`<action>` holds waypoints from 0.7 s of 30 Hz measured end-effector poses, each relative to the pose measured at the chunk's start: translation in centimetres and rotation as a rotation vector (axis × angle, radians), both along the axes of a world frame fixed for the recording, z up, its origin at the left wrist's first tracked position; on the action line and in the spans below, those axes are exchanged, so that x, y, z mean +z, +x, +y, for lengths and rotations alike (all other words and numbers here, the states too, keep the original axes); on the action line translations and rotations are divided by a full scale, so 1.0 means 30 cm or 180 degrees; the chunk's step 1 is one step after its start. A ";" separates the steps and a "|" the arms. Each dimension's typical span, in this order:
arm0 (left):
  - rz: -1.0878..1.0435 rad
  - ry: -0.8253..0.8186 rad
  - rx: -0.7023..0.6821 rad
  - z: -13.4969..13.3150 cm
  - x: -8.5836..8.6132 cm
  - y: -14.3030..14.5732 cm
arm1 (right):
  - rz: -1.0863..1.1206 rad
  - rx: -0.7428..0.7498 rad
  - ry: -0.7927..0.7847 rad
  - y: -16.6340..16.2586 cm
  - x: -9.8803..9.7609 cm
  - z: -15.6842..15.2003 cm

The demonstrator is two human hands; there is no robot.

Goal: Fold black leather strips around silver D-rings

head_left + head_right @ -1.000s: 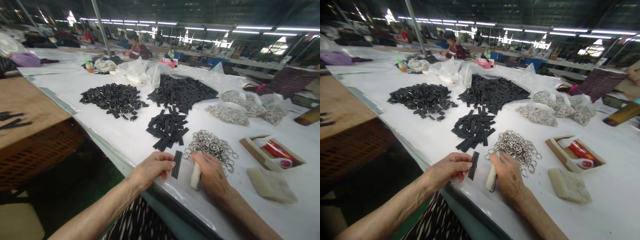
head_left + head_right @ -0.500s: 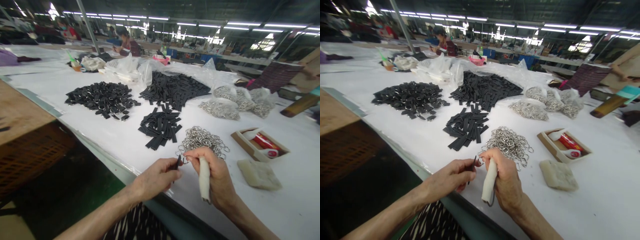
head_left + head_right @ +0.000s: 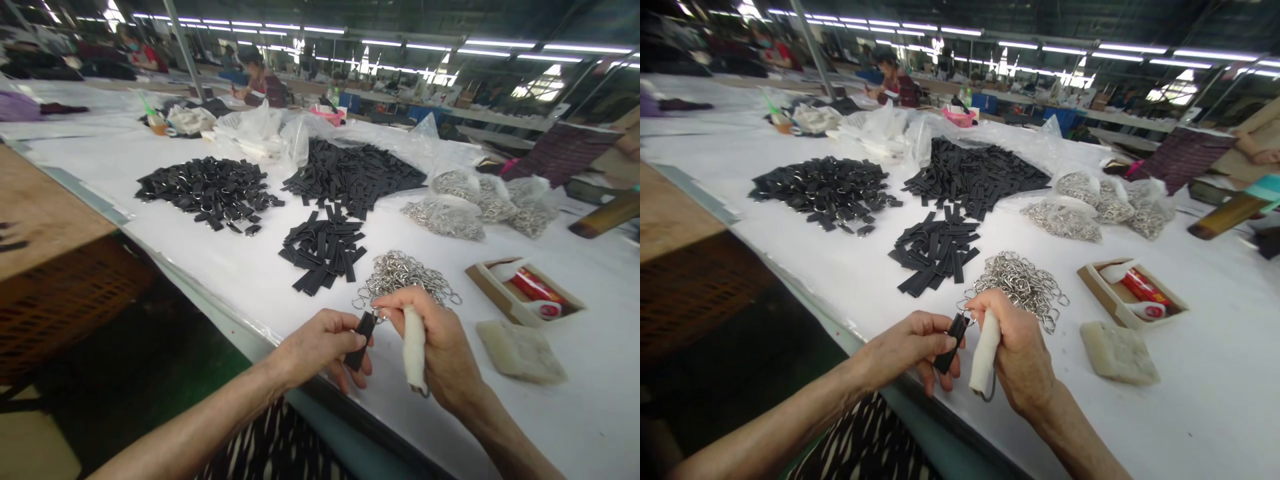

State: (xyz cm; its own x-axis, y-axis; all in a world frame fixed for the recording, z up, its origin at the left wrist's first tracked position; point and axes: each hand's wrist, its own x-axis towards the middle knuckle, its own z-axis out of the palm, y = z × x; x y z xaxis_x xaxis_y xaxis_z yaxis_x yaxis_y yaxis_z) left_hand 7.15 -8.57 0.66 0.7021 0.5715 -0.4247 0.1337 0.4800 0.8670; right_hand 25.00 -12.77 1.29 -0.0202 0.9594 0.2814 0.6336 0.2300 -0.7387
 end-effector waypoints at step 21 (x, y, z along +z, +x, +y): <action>0.0079 0.0264 -0.0151 0.019 0.024 -0.004 | -0.0232 0.0472 -0.0167 -0.001 0.041 -0.001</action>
